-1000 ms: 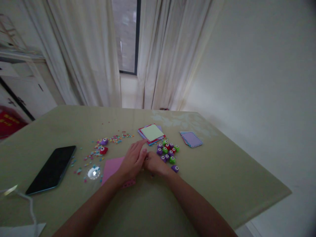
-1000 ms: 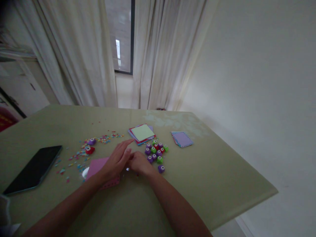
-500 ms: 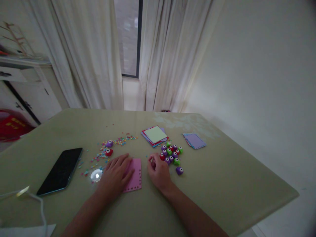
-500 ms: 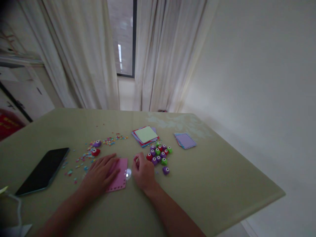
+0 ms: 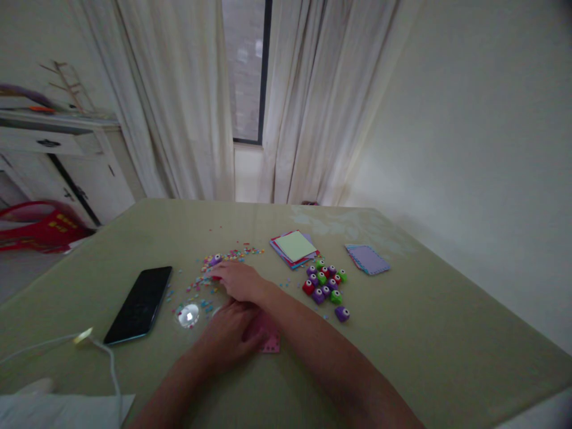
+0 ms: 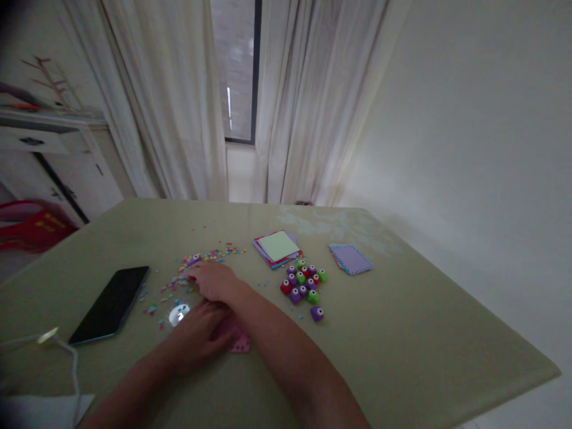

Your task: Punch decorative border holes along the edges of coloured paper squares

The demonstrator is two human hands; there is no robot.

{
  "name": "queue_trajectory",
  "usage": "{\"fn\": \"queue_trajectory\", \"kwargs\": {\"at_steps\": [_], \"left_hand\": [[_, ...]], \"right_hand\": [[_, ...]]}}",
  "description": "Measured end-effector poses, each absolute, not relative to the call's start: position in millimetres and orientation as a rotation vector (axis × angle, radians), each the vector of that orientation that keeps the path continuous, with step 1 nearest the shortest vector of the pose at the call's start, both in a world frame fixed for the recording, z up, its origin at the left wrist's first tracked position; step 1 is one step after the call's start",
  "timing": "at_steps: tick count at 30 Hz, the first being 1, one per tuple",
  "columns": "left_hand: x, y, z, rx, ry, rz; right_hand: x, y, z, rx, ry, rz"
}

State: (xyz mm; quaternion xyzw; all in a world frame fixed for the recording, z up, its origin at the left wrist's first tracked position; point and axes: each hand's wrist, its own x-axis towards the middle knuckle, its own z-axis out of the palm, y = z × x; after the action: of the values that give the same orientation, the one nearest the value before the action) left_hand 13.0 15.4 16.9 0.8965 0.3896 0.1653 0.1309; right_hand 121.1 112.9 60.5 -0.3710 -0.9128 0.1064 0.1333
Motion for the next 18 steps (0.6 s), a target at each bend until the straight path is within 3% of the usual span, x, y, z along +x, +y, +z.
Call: {"fn": "queue_trajectory", "kwargs": {"at_steps": [10, 18], "left_hand": [[14, 19, 5, 2.577, 1.179, 0.474], [15, 14, -6, 2.65, 1.271, 0.581]], "right_hand": [[255, 37, 32, -1.778, -2.29, 0.129], [269, 4, 38, -1.556, -2.197, 0.438]]}}
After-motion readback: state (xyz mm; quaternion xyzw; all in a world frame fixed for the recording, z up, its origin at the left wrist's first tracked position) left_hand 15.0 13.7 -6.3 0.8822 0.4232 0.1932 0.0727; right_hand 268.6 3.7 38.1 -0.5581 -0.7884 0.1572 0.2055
